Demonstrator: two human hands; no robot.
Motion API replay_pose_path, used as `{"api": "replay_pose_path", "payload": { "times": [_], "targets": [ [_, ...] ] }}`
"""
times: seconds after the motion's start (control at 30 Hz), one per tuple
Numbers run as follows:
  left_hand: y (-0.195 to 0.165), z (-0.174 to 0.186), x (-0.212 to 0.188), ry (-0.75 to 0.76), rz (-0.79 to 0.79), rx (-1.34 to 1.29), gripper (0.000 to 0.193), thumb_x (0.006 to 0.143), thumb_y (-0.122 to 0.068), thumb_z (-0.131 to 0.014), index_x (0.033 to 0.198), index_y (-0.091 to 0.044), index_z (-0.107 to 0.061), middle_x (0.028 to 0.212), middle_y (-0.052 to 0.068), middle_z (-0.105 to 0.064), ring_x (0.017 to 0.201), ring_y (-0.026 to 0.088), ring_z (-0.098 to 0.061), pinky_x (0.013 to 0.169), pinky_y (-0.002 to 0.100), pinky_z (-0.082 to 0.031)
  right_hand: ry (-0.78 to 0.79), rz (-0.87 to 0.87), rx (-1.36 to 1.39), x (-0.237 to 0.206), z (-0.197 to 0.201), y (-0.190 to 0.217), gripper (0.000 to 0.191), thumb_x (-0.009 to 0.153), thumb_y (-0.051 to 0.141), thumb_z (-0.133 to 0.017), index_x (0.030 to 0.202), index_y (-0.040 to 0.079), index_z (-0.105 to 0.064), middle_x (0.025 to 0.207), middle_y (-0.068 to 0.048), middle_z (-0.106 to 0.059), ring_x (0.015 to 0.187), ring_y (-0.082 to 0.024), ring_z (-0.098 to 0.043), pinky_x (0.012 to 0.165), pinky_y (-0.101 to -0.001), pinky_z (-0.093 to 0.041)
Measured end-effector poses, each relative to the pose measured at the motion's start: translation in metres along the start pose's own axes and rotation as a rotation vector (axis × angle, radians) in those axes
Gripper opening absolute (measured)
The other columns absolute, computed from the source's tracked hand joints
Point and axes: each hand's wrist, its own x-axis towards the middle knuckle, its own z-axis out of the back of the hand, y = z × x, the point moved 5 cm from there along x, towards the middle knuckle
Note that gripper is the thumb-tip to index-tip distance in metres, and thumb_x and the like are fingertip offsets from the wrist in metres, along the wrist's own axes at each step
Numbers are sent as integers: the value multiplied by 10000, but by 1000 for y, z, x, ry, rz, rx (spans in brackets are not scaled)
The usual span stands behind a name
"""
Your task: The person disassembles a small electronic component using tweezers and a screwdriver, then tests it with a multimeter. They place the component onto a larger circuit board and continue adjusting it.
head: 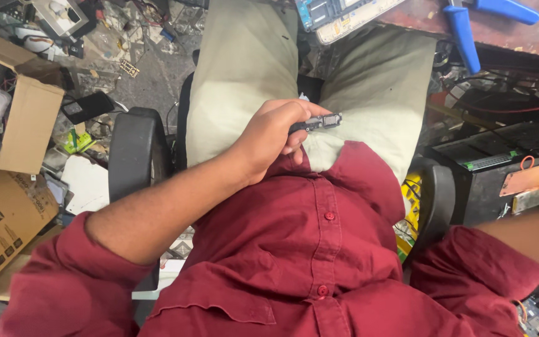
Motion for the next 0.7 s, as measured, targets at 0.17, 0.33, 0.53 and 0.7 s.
{"api": "replay_pose_path", "payload": {
  "times": [0.17, 0.33, 0.53, 0.7],
  "targets": [
    [-1, 1, -3, 1, 21, 2, 415, 920, -187, -477, 1161, 28, -736, 601, -16, -500, 485, 100, -530, 502, 244, -441, -118, 49, 326, -28, -5, 7, 231, 1052, 57, -713, 1253, 5, -611, 1067, -127, -690, 938, -202, -689, 851, -355, -582],
    [3, -5, -9, 0, -8, 76, 334, 935, -141, -606, 1221, -3, -712, 796, -8, -675, 558, 53, -578, 511, 223, -472, -104, 58, 868, -61, -42, 12, 205, 1048, 25, -749, 1197, 9, -610, 1066, -175, -713, 929, -235, -720, 825, -375, -609],
    [0, -15, -17, 44, -125, 196, 325, 985, -164, -605, 1247, -8, -716, 930, -22, -726, 569, 37, -582, 542, 210, -489, 67, 20, 808, -87, -127, 5, 205, 1042, 2, -786, 1137, 8, -604, 1064, -227, -733, 934, -269, -752, 820, -396, -636],
    [-8, -19, -25, 49, -182, 366, 302, 994, -149, -613, 1245, -37, -740, 764, -15, -660, 581, 19, -563, 541, 212, -482, 30, 149, 484, -81, -143, 26, 238, 1022, 43, -768, 1104, 13, -546, 1076, -238, -719, 993, -264, -752, 877, -371, -645]
  ]
}}
